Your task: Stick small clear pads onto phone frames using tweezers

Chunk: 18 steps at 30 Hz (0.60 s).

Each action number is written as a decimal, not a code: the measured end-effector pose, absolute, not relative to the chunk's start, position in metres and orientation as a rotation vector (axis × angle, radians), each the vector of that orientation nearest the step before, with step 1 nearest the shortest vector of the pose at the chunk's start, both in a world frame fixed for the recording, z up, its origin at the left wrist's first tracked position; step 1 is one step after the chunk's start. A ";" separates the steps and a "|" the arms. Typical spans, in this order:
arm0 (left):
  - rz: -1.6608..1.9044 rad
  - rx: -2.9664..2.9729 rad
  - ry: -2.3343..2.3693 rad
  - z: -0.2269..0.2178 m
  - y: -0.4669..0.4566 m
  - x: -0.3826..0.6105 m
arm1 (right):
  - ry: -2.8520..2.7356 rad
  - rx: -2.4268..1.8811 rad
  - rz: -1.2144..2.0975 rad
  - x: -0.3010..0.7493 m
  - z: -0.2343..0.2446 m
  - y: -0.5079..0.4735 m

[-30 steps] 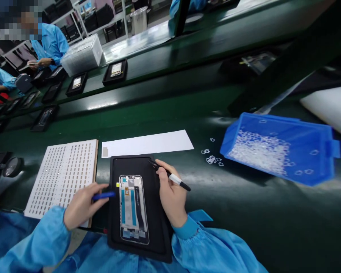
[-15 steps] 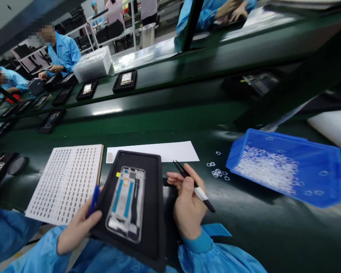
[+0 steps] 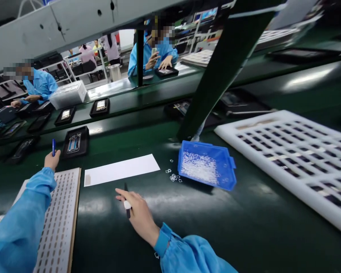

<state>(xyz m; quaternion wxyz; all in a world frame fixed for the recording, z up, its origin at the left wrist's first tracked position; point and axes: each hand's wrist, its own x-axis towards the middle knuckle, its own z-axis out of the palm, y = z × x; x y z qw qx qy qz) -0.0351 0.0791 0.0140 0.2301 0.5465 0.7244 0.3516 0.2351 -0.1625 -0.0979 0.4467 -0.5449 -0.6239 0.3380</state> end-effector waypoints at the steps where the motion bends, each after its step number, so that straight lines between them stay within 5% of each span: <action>1: 0.966 1.537 1.994 0.015 0.082 -0.031 | -1.576 -1.365 0.824 0.234 -0.097 -0.161; 18: 0.403 2.034 1.052 -0.021 0.090 0.322 | -1.596 -1.352 0.910 0.222 -0.092 -0.155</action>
